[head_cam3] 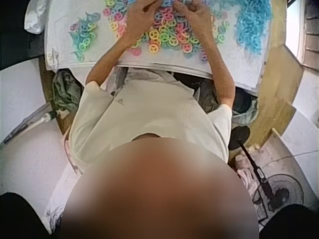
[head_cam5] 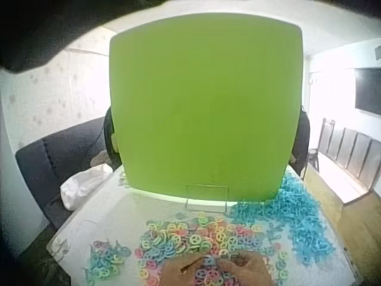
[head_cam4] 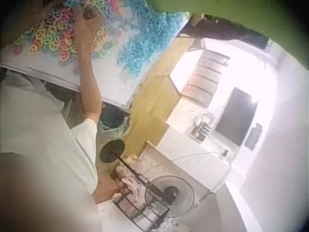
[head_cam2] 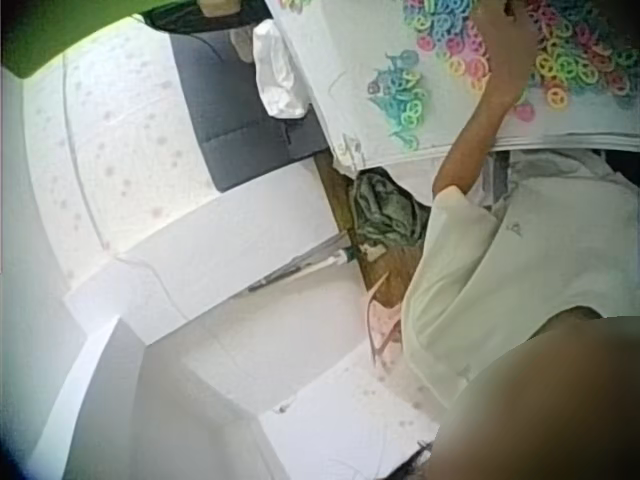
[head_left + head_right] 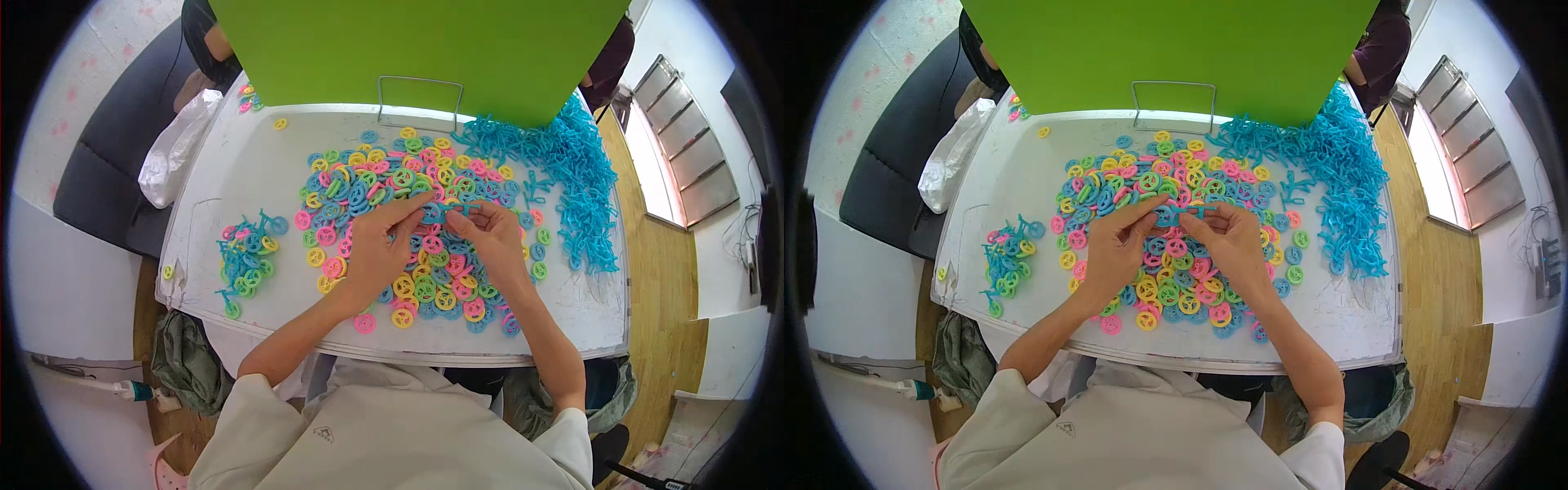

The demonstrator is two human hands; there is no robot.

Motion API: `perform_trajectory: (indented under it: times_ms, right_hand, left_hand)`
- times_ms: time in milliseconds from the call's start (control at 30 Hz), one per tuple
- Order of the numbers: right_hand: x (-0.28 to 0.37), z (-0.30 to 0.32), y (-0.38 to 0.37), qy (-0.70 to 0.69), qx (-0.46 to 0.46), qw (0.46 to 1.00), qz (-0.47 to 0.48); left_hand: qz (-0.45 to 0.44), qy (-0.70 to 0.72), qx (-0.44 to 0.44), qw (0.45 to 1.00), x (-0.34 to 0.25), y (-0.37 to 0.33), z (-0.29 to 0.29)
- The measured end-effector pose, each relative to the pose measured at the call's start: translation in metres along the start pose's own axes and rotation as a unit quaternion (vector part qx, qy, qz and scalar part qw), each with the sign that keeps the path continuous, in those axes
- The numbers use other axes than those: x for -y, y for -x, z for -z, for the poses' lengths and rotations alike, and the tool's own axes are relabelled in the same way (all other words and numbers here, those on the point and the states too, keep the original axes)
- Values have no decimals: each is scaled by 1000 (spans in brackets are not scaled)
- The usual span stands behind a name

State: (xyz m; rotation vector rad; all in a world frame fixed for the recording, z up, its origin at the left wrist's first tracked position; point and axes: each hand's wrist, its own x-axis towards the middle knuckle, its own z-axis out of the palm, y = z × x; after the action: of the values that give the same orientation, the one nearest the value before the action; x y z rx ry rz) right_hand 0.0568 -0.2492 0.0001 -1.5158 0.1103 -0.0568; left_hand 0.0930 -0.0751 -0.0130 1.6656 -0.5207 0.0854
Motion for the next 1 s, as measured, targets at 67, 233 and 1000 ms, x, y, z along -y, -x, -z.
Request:
perform_trajectory:
  times_ms: [67, 233, 1000]
  right_hand:
    - [0, 0, 0, -17, 6, 1000, -8]
    - [-7, -1, 0, -197, 14, 972, -126]
    - [-6, -16, 9, -62, -90, 994, -15]
  left_hand:
    - [-20, -20, -4, 1000, 0, 1, -1]
    - [-42, 2, -17, 999, 0, 2, -2]
    - [62, 93, -26, 993, -11, 3, -6]
